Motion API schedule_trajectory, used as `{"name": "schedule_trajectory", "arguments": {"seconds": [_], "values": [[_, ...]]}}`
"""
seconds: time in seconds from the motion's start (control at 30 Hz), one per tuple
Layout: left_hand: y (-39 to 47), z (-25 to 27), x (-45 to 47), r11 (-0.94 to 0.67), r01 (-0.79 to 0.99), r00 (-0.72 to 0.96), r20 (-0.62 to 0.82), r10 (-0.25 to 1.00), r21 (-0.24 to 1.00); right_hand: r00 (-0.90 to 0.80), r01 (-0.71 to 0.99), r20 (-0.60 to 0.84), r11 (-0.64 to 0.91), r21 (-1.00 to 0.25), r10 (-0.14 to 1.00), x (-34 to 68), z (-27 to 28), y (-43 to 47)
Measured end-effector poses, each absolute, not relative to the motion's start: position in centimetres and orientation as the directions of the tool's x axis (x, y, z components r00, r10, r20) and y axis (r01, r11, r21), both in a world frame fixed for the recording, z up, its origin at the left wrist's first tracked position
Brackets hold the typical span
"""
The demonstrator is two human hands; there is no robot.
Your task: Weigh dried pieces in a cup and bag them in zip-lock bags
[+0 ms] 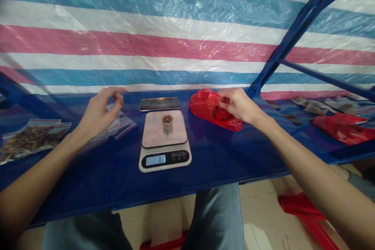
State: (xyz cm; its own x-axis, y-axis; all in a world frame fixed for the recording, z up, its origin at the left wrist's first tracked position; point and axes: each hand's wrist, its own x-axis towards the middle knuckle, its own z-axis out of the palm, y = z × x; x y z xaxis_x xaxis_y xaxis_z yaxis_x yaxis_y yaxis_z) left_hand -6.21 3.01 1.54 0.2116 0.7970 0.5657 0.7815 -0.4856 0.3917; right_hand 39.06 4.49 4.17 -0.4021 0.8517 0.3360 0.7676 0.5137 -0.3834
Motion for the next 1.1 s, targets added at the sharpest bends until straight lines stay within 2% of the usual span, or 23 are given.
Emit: {"name": "schedule_trajectory", "arguments": {"seconds": [0.07,0.17,0.23,0.3,0.37,0.47,0.57,0.73,0.9,1.1], "values": [[3.0,1.6,-6.3,-0.488,0.786,0.221,0.566,0.795,0.379,-0.31,0.767,0.388,0.47,-0.437,0.868,39.8,5.2,3.5],[3.0,1.6,-6.2,-0.499,0.786,0.227,0.58,0.783,0.366,-0.212,0.768,0.483,0.45,-0.455,0.85,40.0,7.5,1.8],[3.0,1.7,-6.1,-0.503,0.784,0.229,0.584,0.778,0.363,-0.206,0.739,0.545,0.494,-0.457,0.813,38.9,9.0,0.6],[3.0,1.7,-6.0,-0.501,0.784,0.231,0.577,0.783,0.366,-0.269,0.683,0.569,0.571,-0.455,0.777,36.6,10.1,-0.3],[3.0,1.7,-6.0,-0.498,0.784,0.238,0.561,0.793,0.37,-0.392,0.613,0.532,0.644,-0.458,0.751,33.3,10.4,-0.7],[3.0,1.5,-6.1,-0.499,0.783,0.251,0.546,0.799,0.372,-0.596,0.505,0.394,0.708,-0.494,0.7,28.3,9.3,0.0],[3.0,1.4,-6.1,-0.518,0.778,0.274,0.55,0.789,0.356,-0.697,0.433,0.354,0.76,-0.484,0.623,25.1,7.6,1.4],[3.0,1.5,-6.0,-0.53,0.784,0.298,0.552,0.779,0.323,-0.756,0.383,0.325,0.786,-0.486,0.569,24.2,6.4,2.2],[3.0,1.6,-6.0,-0.528,0.789,0.303,0.55,0.778,0.313,-0.764,0.392,0.319,0.797,-0.46,0.56,24.3,6.6,2.1],[3.1,1.5,-6.1,-0.549,0.781,0.319,0.565,0.761,0.299,-0.757,0.393,0.293,0.765,-0.51,0.584,24.4,6.8,2.0]]}}
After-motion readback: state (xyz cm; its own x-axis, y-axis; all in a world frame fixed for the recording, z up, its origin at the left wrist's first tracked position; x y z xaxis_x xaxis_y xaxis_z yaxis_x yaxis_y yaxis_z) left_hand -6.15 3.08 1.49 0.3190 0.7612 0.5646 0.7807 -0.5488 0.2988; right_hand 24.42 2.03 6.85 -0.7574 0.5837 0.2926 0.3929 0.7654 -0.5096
